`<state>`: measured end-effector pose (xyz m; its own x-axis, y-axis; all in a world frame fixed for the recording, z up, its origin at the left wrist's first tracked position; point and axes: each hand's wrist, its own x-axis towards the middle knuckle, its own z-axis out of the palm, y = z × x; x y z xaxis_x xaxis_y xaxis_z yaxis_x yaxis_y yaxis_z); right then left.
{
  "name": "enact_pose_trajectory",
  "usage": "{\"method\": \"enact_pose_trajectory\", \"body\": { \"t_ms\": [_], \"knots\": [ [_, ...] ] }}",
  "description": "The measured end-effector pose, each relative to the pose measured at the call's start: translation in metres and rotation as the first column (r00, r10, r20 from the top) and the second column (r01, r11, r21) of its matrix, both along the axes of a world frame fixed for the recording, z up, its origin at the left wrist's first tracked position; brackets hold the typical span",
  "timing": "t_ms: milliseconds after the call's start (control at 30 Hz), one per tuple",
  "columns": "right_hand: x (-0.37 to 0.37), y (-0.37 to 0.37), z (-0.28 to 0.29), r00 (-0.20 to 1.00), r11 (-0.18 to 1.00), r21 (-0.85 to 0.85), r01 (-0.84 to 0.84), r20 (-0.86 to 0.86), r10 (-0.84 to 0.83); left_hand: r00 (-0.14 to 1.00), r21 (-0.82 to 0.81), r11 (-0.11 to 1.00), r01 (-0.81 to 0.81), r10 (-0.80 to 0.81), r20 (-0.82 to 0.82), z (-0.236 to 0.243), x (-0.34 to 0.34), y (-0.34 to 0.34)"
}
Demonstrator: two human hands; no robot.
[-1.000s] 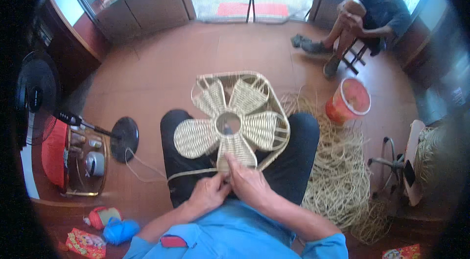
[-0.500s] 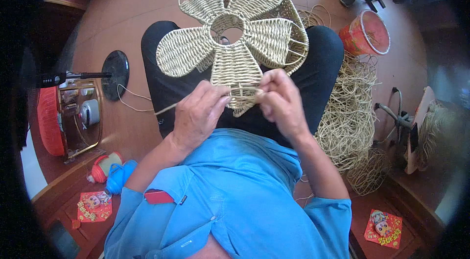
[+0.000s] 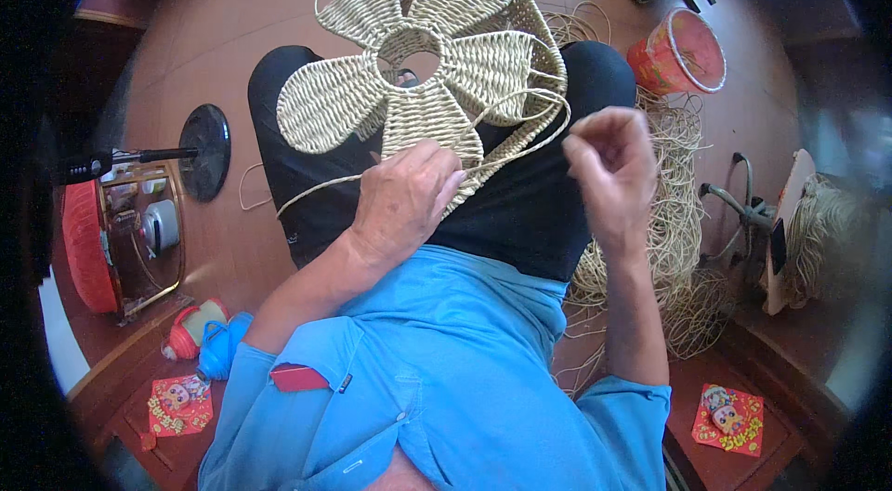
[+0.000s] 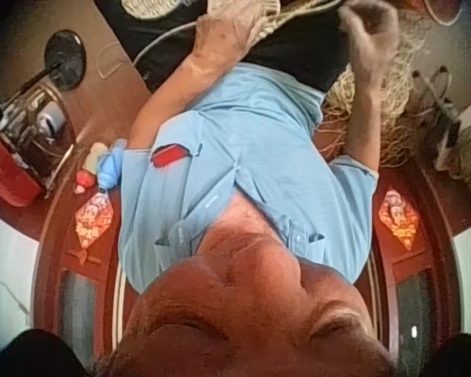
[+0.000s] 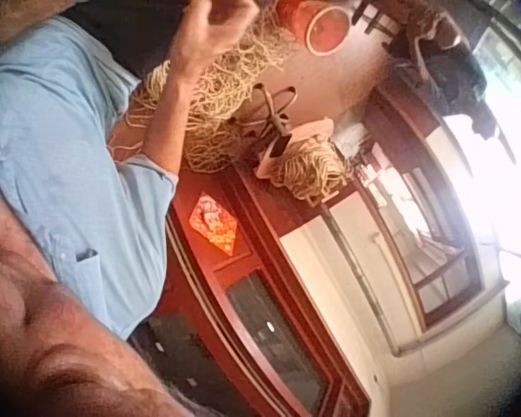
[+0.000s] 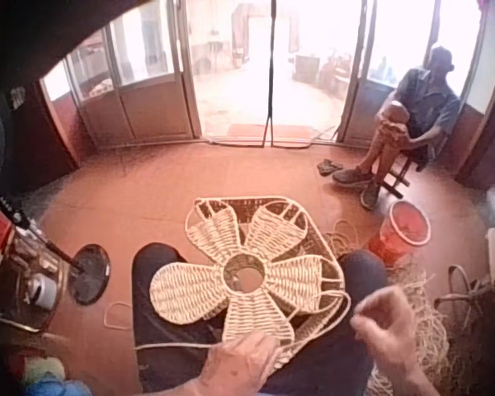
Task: Weaving straw or plant fibers into a flower-shaped basket base.
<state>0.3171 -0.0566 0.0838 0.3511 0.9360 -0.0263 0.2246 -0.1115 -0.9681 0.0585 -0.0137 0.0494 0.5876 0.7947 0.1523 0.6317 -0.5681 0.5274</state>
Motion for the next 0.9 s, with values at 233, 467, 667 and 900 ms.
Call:
{"method": "enact_pose_trajectory", "body": {
  "t_ms": [233,467,667,900],
  "knots": [
    [-0.05,-0.017,-0.02,0.902,0.977,-0.043,-0.209,0.378,0.21,0.998,0.027,0.999,0.042,-0.044,0.044,0.001,0.003,0.002],
    [-0.059,0.001,-0.02,0.852,0.955,-0.154,-0.255,0.431,0.297,0.995,0.04,0.994,0.098,-0.099,0.015,-0.001,0.004,0.001],
    [-0.056,0.009,-0.014,0.899,0.922,-0.172,-0.348,0.219,0.38,0.997,-0.369,0.927,0.07,-0.073,0.005,0.01,-0.001,-0.007],
    [-0.052,0.017,-0.022,0.845,0.865,-0.244,-0.438,0.218,0.489,0.941,-0.867,0.45,0.212,0.145,0.306,0.003,-0.003,0.0]
  ]
}}
